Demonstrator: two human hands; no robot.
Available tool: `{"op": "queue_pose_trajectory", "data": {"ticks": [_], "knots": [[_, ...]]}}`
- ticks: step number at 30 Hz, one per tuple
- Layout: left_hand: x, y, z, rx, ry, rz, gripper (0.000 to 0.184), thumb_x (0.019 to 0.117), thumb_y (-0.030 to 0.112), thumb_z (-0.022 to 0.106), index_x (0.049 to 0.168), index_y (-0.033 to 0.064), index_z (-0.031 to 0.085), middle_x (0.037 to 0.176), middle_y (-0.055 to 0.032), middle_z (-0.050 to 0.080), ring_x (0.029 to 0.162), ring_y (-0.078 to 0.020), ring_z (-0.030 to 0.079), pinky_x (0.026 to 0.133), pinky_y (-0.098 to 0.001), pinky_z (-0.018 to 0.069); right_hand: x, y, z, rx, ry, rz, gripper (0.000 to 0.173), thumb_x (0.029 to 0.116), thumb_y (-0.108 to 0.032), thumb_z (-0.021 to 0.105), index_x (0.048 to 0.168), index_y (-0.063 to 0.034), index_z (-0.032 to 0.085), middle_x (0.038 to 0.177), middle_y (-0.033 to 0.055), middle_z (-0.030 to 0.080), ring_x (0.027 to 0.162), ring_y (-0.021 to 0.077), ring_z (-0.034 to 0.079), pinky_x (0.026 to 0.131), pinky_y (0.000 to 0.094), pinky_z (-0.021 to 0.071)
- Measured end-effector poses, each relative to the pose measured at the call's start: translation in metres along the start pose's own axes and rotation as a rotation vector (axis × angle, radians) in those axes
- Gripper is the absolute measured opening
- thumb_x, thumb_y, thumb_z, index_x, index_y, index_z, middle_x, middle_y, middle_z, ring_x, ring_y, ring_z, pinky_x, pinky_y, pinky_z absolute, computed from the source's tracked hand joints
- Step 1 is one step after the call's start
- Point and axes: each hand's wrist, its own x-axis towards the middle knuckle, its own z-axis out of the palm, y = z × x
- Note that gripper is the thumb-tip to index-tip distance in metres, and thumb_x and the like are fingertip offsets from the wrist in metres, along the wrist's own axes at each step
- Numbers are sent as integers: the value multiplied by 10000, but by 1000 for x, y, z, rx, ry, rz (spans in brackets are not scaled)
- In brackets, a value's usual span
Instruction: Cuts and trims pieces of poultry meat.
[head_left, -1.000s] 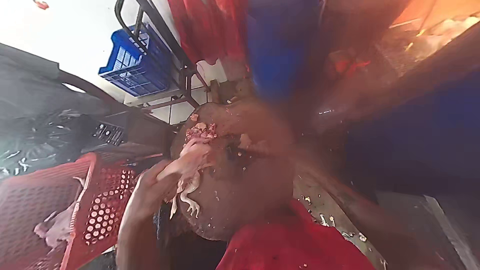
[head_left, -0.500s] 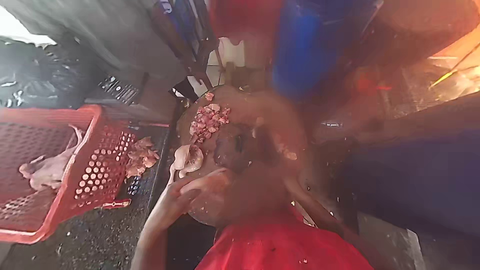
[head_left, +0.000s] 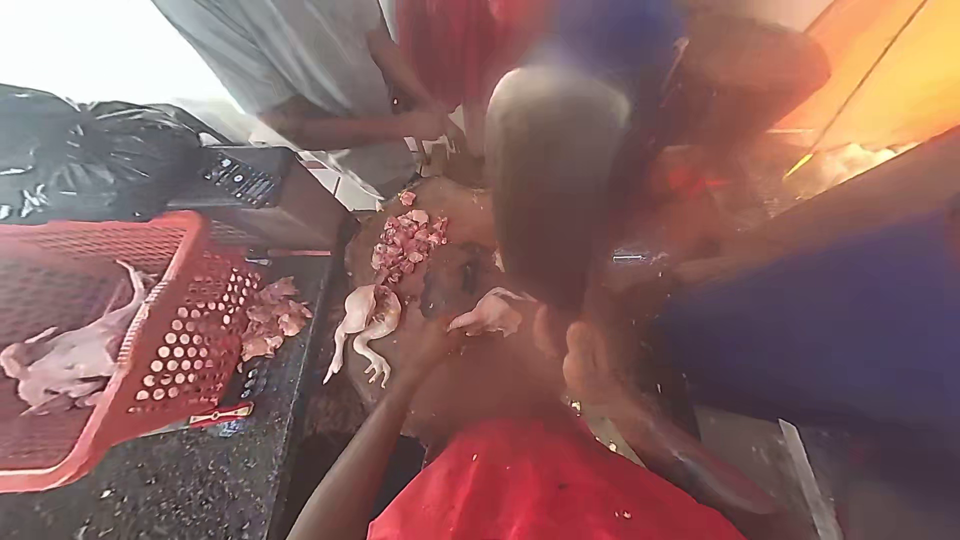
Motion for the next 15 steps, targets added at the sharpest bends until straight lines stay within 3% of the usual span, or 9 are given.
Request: {"op": "queue_pose_trajectory", "data": {"ticks": [2, 4, 5, 7, 10, 12, 13, 14, 15], "knots": [[-3, -2, 1, -19, 1, 5, 343, 1003, 249, 606, 1302, 97, 676, 1181, -164, 718, 1105, -303, 691, 999, -553, 521, -5, 17, 16, -5, -20, -73, 730, 1005, -723, 273, 1112, -77, 595, 740, -95, 520, 610, -28, 482, 546, 193, 453], [-7, -3, 3, 12, 7, 8, 346, 1009, 263, 607, 1313, 112, 673, 1198, -160, 715, 1118, -311, 687, 1005, -568, 512, -24, 64, 18, -243, -101, -3, 745, 1057, -646, 237, 1127, 1, 600, 739, -22, 532, 621, 18, 509, 586, 218, 488], [-9, -7, 4, 44, 16, 11, 355, 1011, 280, 605, 1324, 128, 672, 1219, -156, 713, 1137, -321, 683, 1011, -583, 508, -37, 86, 12, -422, -209, 163, 680, 1092, -548, 252, 1190, 23, 607, 780, 67, 591, 662, 117, 574, 643, 304, 529], [-15, -17, 3, 102, 4, -11, 363, 1012, 303, 593, 1338, 161, 668, 1231, -150, 710, 1154, -344, 674, 1003, -617, 495, -46, 115, -1, -600, -466, 651, 543, 1126, -420, 295, 1363, -3, 549, 1069, 229, 671, 974, 334, 673, 915, 517, 528], [-42, -32, -7, -47, 11, -35, 317, 1001, 245, 633, 1277, 101, 696, 1214, -144, 711, 1147, -295, 671, 1031, -566, 496, -65, 127, -15, -640, -511, 828, 532, 1129, -401, 309, 1319, 15, 579, 1103, 257, 660, 1027, 378, 657, 948, 565, 501], [-74, -39, -16, -239, 26, -138, 291, 999, 222, 655, 1237, 59, 688, 1085, -117, 720, 930, -197, 688, 887, -450, 564, -88, 118, -20, -665, -506, 827, 531, 1122, -404, 336, 1290, 29, 594, 1086, 258, 665, 1016, 384, 667, 934, 577, 515], [-87, -39, -25, -329, 41, -201, 305, 1000, 226, 655, 1254, 57, 673, 992, -98, 710, 745, -153, 650, 719, -388, 573, -93, 116, -21, -678, -502, 829, 518, 1120, -407, 344, 1264, 27, 587, 1063, 251, 657, 994, 381, 664, 911, 575, 518], [-98, -37, -33, -422, 60, -265, 324, 999, 237, 656, 1276, 69, 659, 897, -82, 688, 589, -130, 589, 560, -346, 541, -95, 116, -22, -686, -512, 840, 509, 1120, -410, 342, 1275, 16, 573, 1080, 243, 654, 1010, 373, 661, 920, 571, 516], [-108, -37, -39, -521, 75, -307, 340, 992, 245, 658, 1295, 91, 651, 848, -61, 679, 517, -117, 555, 483, -320, 514, -95, 118, -24, -683, -526, 847, 511, 1119, -414, 337, 1297, 6, 566, 1107, 238, 655, 1036, 363, 661, 940, 567, 513]]}}
